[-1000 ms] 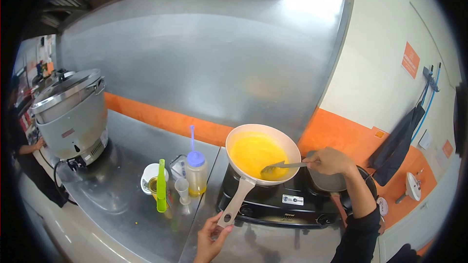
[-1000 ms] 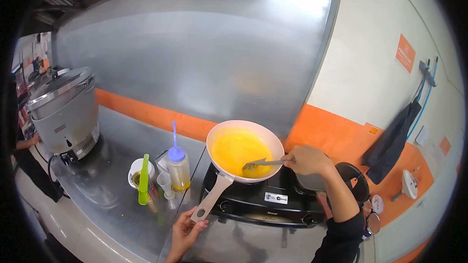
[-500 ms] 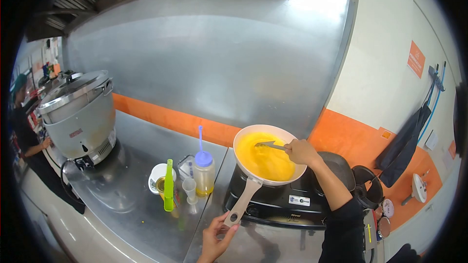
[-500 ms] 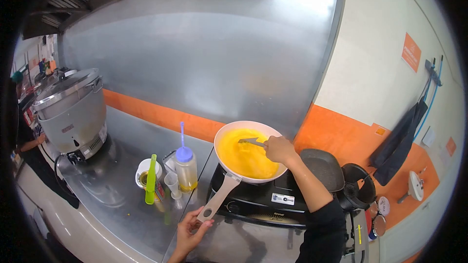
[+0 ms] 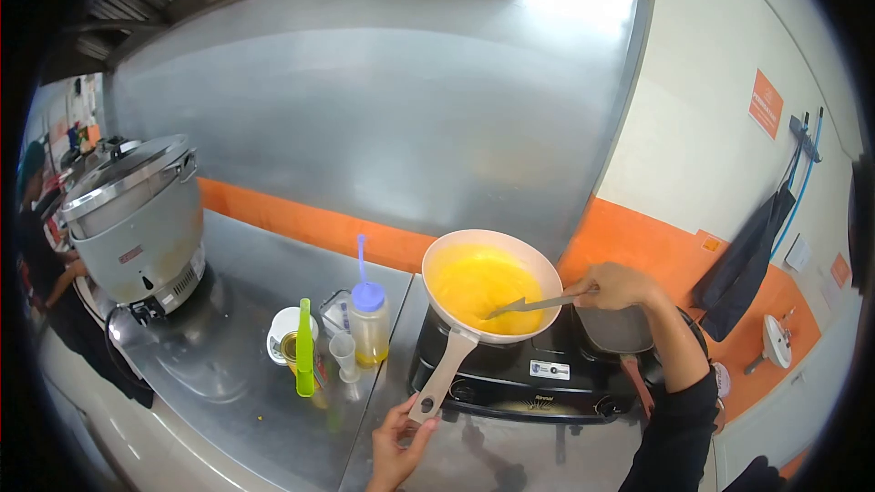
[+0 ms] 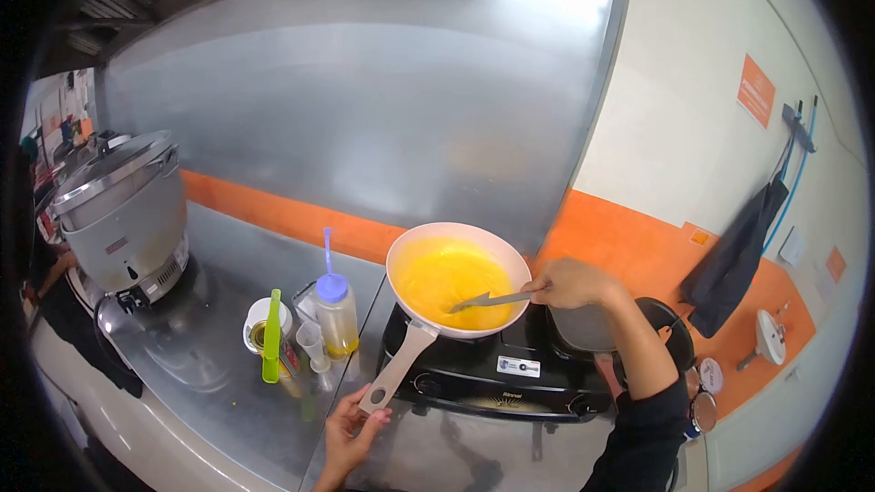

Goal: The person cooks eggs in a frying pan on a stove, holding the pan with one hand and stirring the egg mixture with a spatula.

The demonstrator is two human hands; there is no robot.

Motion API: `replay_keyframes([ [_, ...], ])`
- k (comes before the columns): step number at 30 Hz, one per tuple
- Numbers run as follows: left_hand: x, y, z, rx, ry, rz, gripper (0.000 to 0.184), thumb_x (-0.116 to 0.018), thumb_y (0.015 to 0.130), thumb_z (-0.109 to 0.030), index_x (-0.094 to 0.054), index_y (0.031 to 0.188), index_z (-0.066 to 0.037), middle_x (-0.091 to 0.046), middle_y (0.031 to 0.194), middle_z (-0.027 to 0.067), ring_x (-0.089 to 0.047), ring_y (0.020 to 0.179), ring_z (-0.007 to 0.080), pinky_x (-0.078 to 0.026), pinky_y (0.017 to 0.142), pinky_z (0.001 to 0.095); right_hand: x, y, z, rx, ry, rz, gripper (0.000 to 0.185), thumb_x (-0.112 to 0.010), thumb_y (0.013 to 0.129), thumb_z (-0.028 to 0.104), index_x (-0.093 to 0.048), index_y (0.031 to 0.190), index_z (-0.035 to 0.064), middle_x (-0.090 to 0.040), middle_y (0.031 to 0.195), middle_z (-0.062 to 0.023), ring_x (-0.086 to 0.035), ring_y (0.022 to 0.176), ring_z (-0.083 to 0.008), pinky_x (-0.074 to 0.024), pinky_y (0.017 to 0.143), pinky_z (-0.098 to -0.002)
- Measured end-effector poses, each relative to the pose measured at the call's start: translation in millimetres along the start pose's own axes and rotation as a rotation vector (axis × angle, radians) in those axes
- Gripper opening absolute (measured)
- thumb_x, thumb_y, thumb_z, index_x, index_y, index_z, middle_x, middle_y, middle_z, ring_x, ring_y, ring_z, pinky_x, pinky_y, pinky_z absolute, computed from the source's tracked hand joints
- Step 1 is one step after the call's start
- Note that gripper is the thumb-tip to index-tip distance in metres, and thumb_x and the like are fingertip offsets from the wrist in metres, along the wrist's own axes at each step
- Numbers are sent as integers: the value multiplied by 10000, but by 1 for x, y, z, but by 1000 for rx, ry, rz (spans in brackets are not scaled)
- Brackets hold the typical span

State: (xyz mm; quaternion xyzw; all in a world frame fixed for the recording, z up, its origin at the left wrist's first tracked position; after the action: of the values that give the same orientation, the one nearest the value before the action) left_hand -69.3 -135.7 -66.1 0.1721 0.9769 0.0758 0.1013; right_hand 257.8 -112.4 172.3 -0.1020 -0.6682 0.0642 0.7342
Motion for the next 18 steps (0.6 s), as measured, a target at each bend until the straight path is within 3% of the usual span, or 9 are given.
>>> replay_keyframes([
  [5, -1, 2, -3, -27, -14, 4, 494, -651, 854, -50, -439, 1292, 39, -658, 1049, 152, -666, 869, 189, -532, 715, 269, 8, -23, -18, 62, 44, 64, 290, -623, 845, 286, -681, 1114, 195, -689, 868, -123, -632, 799, -260, -471, 732, -344],
  [12, 0, 2, -2, -28, -1, -5, 483, -657, 849, -46, -459, 1281, 43, -658, 1049, 152, -667, 846, 177, -531, 706, 262, 15, -31, -8, 39, -61, 79, 298, -622, 849, 302, -675, 1124, 201, -662, 778, -125, -578, 671, -246, -447, 654, -338],
  [14, -1, 3, -3, -29, -9, -11, 483, -660, 846, -43, -464, 1279, 42, -660, 1045, 152, -667, 845, 176, -532, 704, 261, 10, -27, 7, 38, 6, 66, 294, -601, 858, 263, -673, 1121, 154, -687, 909, -121, -632, 836, -292, -478, 767, -348],
  [18, -1, 4, -4, -43, -31, -15, 485, -666, 838, -35, -472, 1276, 41, -664, 1034, 152, -668, 837, 169, -529, 695, 252, -14, -5, 14, 143, 19, 11, 296, -584, 865, 244, -667, 1127, 132, -681, 914, -144, -634, 848, -307, -480, 780, -360],
])
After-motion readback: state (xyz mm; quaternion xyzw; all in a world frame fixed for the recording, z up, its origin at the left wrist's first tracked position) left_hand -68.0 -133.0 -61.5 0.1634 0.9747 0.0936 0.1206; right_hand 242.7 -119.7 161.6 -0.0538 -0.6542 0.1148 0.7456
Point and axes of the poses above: each hand's wrist, its own y-axis towards the middle knuckle, its own x-axis out of the back of the hand, z = x × y, the point moved 2 cm from there along y, towards the middle knuckle
